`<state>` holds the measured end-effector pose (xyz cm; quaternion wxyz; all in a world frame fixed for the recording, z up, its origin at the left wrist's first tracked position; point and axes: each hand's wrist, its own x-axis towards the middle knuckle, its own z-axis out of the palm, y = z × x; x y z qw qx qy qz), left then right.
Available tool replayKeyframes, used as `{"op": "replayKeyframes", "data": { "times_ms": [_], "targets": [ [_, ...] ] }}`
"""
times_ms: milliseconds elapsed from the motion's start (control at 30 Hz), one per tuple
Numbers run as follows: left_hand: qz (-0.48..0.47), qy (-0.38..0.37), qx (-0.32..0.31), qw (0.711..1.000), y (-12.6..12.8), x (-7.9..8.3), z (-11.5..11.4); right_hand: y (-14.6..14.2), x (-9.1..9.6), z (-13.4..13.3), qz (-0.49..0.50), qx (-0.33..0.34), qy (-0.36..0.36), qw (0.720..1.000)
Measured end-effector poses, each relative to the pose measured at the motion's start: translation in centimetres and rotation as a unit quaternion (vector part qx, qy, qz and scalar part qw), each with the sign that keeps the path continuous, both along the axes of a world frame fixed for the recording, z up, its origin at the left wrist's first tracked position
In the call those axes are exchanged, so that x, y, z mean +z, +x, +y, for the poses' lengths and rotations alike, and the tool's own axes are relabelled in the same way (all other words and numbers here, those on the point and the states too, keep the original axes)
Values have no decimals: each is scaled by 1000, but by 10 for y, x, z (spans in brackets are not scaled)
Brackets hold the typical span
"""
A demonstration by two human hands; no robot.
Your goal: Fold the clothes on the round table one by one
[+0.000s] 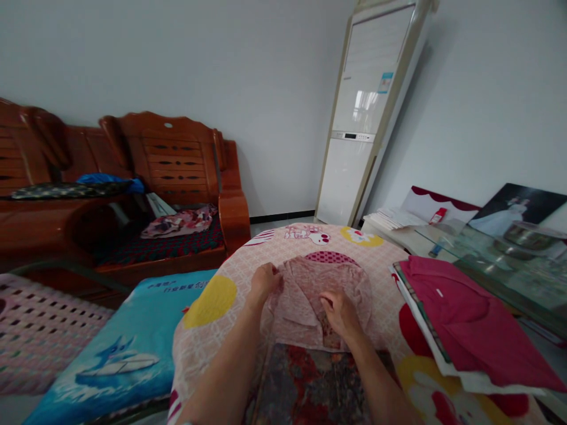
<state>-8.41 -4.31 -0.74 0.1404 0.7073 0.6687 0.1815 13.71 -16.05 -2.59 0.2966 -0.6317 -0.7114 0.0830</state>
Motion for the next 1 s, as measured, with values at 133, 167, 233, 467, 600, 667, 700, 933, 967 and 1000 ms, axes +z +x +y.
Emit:
{"op": "replayKeyframes", "data": {
  "times_ms": [133,167,233,467,600,667,700,933,967,1000],
  "targets": [
    [13,-38,-34,999,-3,3,2,5,-10,3,11,15,22,1000],
    [11,-42,-38,998,-4,4,3,5,-10,2,8,16,24,1000],
    [-21,-52,-36,998,-6,6,5,5,-11,1,6,17,28,999],
    [-238,-92,-15,967,0,8,7,1,-12,-2,31,10,45,998],
    [-429,-166,-113,881,23,16,-4,-2,-7,-6,87,29,58,994],
    [-511,-167,-182,823,32,17,-5,-4,-3,-9,115,45,60,990],
    [-546,-137,-196,803,34,16,-4,-5,-2,-11,124,54,60,989],
    [-433,95,-22,896,16,-8,21,-19,8,-17,42,114,27,992],
    [-394,96,-13,914,15,-10,22,-22,8,-16,28,112,25,993],
    [-358,100,-15,928,16,-12,22,-25,7,-14,19,107,25,994]
  ]
}}
